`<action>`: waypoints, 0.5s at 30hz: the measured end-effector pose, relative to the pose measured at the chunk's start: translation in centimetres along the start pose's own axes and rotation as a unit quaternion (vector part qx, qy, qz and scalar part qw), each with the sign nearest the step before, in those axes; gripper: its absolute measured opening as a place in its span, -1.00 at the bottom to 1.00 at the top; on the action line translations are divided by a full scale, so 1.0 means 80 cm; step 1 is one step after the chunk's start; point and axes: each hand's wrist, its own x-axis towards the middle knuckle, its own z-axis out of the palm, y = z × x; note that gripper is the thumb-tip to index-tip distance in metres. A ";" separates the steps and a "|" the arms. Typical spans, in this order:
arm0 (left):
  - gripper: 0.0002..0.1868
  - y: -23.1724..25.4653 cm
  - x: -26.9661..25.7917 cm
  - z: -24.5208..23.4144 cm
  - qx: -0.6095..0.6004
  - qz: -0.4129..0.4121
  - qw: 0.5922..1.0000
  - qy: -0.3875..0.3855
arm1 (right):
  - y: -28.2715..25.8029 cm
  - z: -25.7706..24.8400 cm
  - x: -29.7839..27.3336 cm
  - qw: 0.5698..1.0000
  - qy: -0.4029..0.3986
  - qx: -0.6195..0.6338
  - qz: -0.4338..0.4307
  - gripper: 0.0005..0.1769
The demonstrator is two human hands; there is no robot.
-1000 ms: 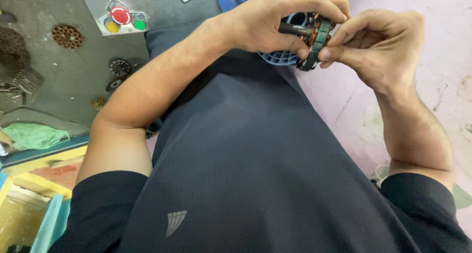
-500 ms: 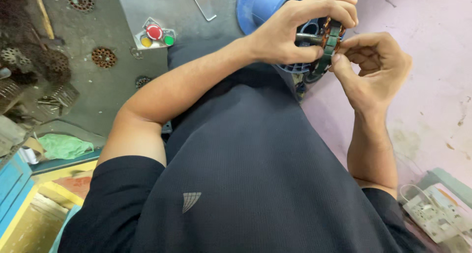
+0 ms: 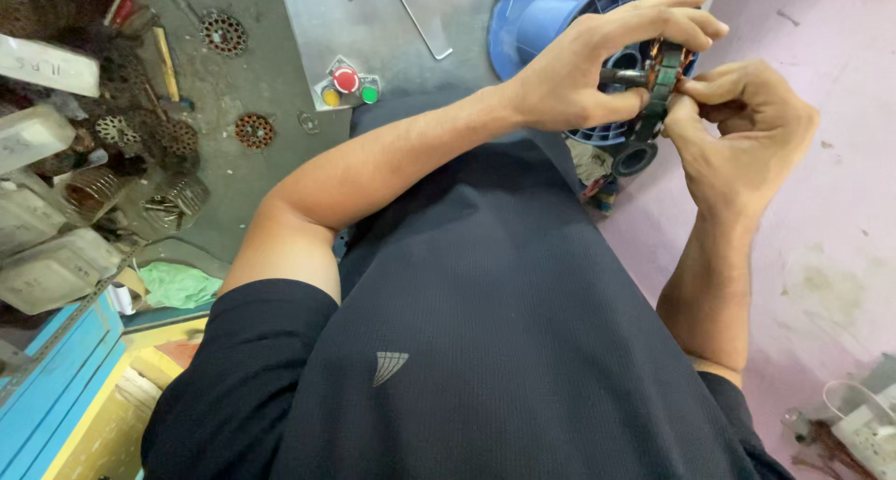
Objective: The person operates a coil winding machine, then removes a stator and uses a screwdriver to adjust the copper windings. The person handles the stator and tools directly without visible secondary objects.
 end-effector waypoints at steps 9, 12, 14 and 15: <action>-0.83 0.004 -0.124 -0.103 0.295 -0.167 0.924 0.179 | -0.032 0.069 -0.064 0.981 0.110 -0.035 -0.157 -0.82; -0.80 0.011 -0.154 -0.124 0.346 -0.233 0.878 0.235 | -0.036 0.092 -0.071 0.984 0.056 -0.033 -0.167 -0.80; -0.75 0.015 -0.158 -0.127 0.387 -0.213 0.859 0.257 | -0.038 0.099 -0.068 0.985 0.020 -0.047 -0.167 -0.80; -0.71 0.014 -0.154 -0.129 0.428 -0.164 0.849 0.263 | -0.039 0.101 -0.063 0.986 0.004 -0.050 -0.161 -0.80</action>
